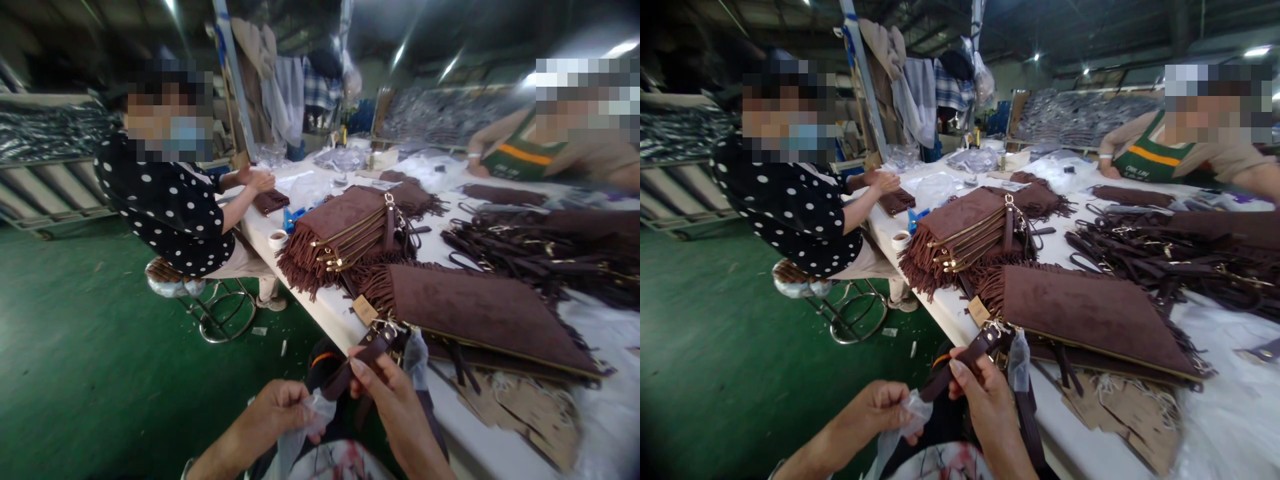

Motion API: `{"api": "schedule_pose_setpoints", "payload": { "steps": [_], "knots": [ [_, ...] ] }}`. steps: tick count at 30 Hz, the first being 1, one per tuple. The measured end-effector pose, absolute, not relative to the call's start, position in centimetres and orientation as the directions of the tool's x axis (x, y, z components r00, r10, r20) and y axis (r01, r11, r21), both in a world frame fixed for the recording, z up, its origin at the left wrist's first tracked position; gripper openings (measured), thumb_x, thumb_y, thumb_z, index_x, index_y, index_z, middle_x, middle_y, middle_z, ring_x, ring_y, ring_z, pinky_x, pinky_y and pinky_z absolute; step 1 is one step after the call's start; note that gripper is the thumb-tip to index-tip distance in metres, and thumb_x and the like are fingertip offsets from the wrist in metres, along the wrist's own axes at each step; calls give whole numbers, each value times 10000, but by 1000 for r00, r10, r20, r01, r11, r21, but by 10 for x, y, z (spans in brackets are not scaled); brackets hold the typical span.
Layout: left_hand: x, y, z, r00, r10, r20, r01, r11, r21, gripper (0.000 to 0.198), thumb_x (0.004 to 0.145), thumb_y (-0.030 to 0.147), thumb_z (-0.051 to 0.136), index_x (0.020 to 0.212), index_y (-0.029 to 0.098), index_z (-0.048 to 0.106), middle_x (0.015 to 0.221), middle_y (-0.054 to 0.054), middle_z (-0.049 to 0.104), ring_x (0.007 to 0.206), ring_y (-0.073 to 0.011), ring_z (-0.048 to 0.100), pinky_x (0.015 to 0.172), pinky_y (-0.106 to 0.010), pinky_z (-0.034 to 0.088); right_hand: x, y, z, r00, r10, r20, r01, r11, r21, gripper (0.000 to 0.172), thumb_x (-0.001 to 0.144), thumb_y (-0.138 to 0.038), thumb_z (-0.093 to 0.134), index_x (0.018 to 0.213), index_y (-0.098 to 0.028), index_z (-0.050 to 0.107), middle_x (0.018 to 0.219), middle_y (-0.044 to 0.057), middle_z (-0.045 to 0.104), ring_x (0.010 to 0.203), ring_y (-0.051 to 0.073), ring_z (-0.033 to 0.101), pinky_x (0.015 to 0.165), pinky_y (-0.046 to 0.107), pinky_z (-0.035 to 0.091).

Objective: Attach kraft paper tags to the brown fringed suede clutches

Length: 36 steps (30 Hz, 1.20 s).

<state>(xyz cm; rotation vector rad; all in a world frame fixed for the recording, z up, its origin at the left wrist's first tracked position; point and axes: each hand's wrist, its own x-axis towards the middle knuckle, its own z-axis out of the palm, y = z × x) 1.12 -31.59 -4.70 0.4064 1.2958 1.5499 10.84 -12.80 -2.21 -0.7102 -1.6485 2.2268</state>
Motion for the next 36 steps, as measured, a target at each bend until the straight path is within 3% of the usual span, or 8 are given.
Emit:
{"api": "schedule_pose_setpoints", "payload": {
  "steps": [7, 16, 22, 26, 33, 36],
  "knots": [
    [14, -314, -49, -424, 825, -374, -499, 132, 857, 351, 753, 420, 751, 781, 87, 643, 749, -123, 717, 594, -154, 643, 576, -216, 415, 115, -121, -24, -858, 467, -215, 101, -256, -961, 423, 795, -503, 684, 1030, -153, 645, 629, -14, 599, 603, 134, 547, 600, 250, 429],
    [22, -309, -45, -400, 845, -354, -514, 113, 850, 359, 770, 425, 747, 776, 92, 613, 765, -139, 715, 622, -163, 646, 614, -236, 443, 116, -123, -24, -862, 472, -183, 100, -196, -976, 369, 823, -462, 659, 1016, -148, 637, 635, -21, 577, 604, 136, 533, 592, 256, 420],
    [29, -296, -41, -426, 830, -359, -531, 92, 842, 458, 708, 483, 791, 876, 87, 634, 789, -137, 714, 606, -160, 643, 579, -228, 448, 114, -121, -28, -853, 483, -197, 94, -229, -969, 297, 792, -391, 705, 962, -186, 573, 663, -45, 568, 555, 108, 510, 500, 213, 384],
    [37, -287, -45, -444, 801, -402, -567, 96, 818, 527, 696, 537, 778, 949, 95, 645, 826, -141, 715, 651, -169, 644, 591, -231, 450, 114, -121, -33, -841, 510, -182, 92, -197, -976, 223, 795, -345, 701, 887, -192, 567, 672, -43, 572, 576, 110, 514, 517, 213, 389],
    [32, -263, -58, -562, 772, -297, -320, 128, 939, 389, 834, 495, 635, 866, 107, 650, 771, -70, 673, 672, -170, 593, 631, -265, 455, 115, -126, -45, -828, 505, -244, 134, -244, -960, 276, 756, -418, 725, 836, -192, 588, 606, -45, 571, 508, 110, 491, 451, 204, 363],
    [24, -262, -55, -593, 767, -247, -144, 201, 969, 365, 874, 483, 564, 829, 129, 643, 730, -45, 649, 675, -176, 586, 632, -256, 430, 114, -117, -44, -763, 604, -230, 117, -220, -968, 402, 810, -539, 647, 995, -188, 587, 535, -47, 577, 408, 91, 433, 395, 195, 310]
  ]
}}
